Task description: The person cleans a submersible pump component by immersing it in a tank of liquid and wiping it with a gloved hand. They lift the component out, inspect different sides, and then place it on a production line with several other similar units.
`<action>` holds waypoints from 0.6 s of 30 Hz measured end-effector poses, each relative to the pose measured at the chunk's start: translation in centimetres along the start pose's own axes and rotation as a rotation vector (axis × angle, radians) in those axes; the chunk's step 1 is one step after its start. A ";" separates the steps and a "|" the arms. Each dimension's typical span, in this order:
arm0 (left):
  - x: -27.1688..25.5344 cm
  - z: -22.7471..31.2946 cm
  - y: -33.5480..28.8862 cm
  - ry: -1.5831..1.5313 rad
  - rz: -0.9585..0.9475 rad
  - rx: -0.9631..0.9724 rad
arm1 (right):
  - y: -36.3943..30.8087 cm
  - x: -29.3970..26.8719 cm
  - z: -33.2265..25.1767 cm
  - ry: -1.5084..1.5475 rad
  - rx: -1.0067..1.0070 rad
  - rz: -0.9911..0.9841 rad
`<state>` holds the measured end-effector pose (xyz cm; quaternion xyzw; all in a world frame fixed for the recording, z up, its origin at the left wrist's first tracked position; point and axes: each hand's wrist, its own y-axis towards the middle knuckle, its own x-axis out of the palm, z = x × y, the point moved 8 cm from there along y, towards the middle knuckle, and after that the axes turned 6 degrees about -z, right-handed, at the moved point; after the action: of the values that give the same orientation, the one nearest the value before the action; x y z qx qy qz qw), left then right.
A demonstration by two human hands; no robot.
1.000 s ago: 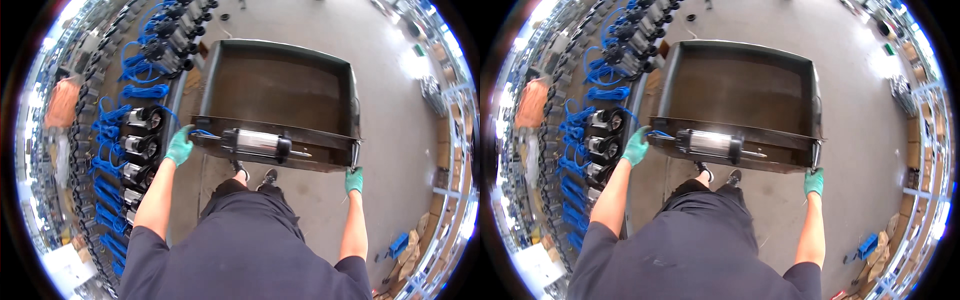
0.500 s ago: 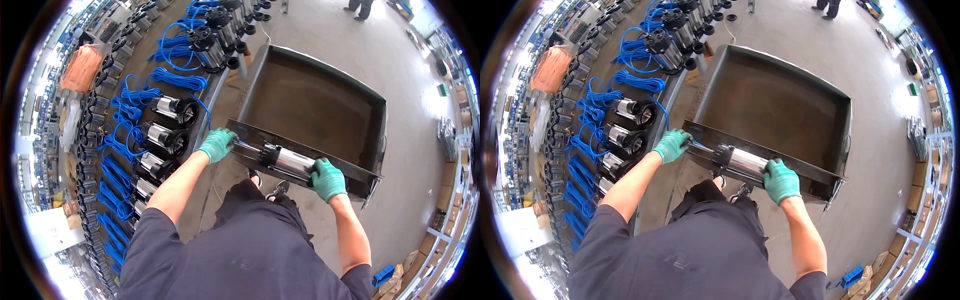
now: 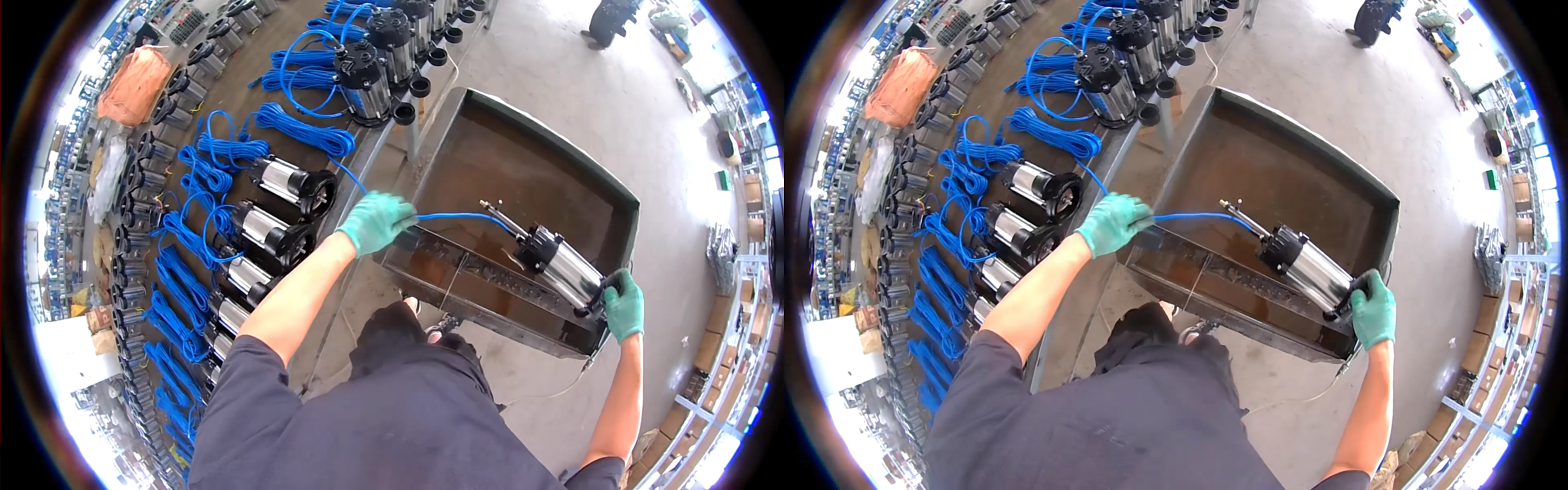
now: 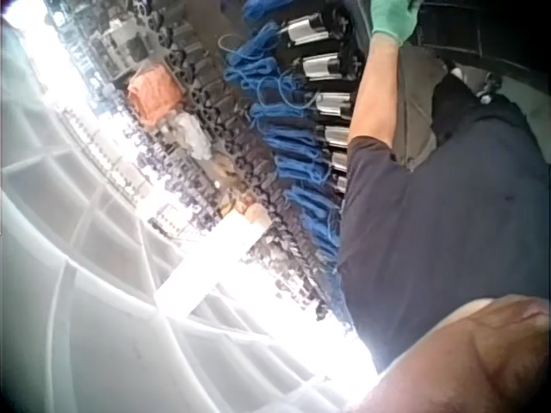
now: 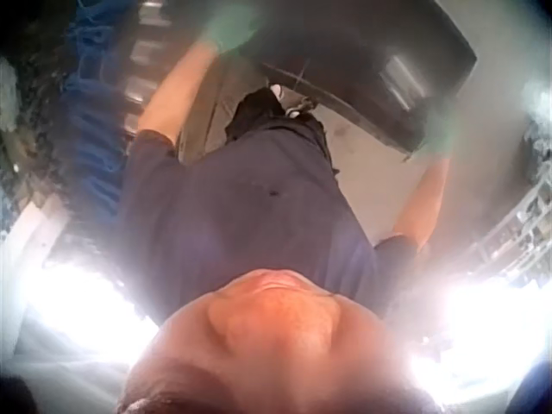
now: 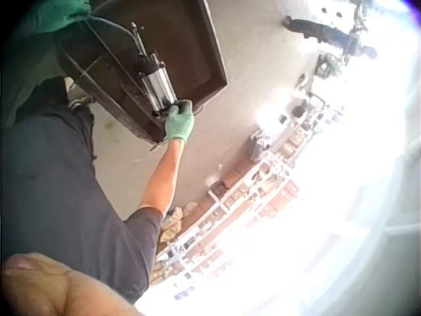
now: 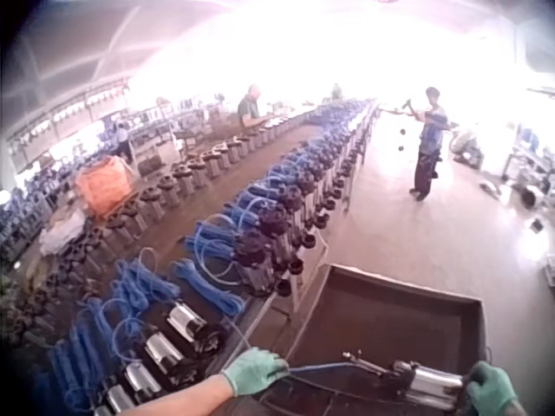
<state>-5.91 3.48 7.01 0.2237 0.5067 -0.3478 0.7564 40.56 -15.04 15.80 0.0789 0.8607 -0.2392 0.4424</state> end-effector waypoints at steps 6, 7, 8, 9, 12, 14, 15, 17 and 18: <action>5.7 5.9 8.7 -0.067 -0.239 0.031 | 6.5 3.7 -2.3 -0.466 0.097 -0.062; 6.6 6.0 9.1 -0.082 -0.242 0.040 | 7.6 4.6 -2.0 -0.495 0.107 -0.086; 7.6 5.7 9.2 -0.082 -0.244 0.051 | 8.5 5.4 -1.9 -0.511 0.128 -0.124; 8.2 5.5 9.3 -0.079 -0.250 0.060 | 9.4 6.3 -1.4 -0.523 0.150 -0.165; 10.8 3.7 8.5 -0.091 -0.345 -0.017 | 12.0 9.1 -0.4 -0.574 0.142 -0.204; 11.3 3.6 8.4 -0.110 -0.338 -0.068 | 13.2 11.1 0.1 -0.586 0.117 -0.215; 10.5 3.4 8.7 -0.142 -0.333 -0.156 | 13.8 12.0 0.1 -0.593 0.105 -0.227; 10.7 2.3 8.9 -0.184 -0.281 -0.306 | 14.9 13.5 0.5 -0.549 0.087 -0.232; 10.9 2.3 9.1 -0.178 -0.325 -0.323 | 15.3 14.1 0.8 -0.535 0.051 -0.189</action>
<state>4.97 4.61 -2.32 -0.0159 0.5163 -0.3977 0.7583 38.05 -3.08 -1.10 -0.0564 0.7107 -0.3135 0.6272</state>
